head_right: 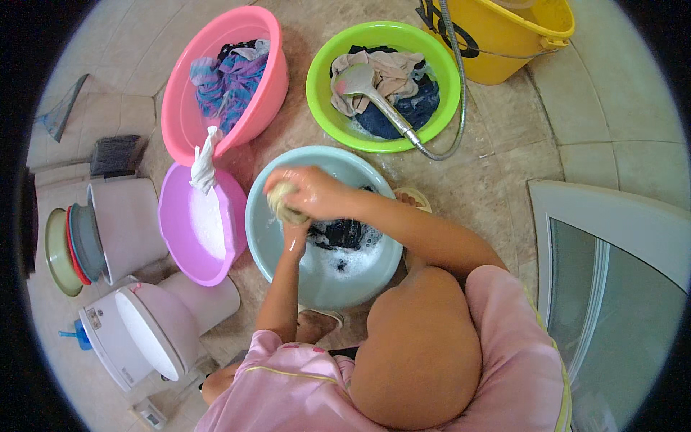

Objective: The person washes clothes by hand in a basin of soapy water, scrubbing a black garment, rinsing items using a handheld shower head, and placing them into different colored plastic basins.

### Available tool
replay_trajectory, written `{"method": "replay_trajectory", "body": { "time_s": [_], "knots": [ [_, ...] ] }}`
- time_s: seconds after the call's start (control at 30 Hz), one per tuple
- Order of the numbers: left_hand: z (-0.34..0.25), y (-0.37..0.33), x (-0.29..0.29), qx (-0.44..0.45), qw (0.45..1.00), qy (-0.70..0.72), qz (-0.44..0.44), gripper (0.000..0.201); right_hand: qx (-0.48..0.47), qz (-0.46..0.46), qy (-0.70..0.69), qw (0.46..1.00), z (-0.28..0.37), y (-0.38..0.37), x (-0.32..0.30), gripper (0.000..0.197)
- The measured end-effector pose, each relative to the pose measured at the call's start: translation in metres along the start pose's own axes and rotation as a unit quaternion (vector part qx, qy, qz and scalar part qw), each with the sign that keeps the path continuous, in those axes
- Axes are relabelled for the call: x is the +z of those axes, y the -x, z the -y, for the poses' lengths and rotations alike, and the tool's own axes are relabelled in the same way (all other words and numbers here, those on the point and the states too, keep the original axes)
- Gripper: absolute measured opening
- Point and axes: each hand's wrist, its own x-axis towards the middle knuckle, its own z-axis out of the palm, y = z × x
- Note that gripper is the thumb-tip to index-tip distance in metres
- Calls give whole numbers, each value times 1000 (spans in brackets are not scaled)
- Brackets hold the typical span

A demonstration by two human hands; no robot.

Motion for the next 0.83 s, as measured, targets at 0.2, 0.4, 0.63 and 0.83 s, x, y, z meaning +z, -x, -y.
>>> {"method": "replay_trajectory", "body": {
  "time_s": [0.2,0.4,0.63,0.83],
  "knots": [
    [-73,34,3,61,949,306,29,69,383,-251,-279,844,-51,30,16,36],
    [-72,36,8,278,956,49,76,64,379,-157,-576,707,-64,37,37,35],
    [-45,33,28,10,857,515,35,66,315,-183,-541,758,-34,24,39,27],
    [-51,14,26,61,885,460,-37,65,272,-283,-85,916,-63,28,47,29]
  ]
}}
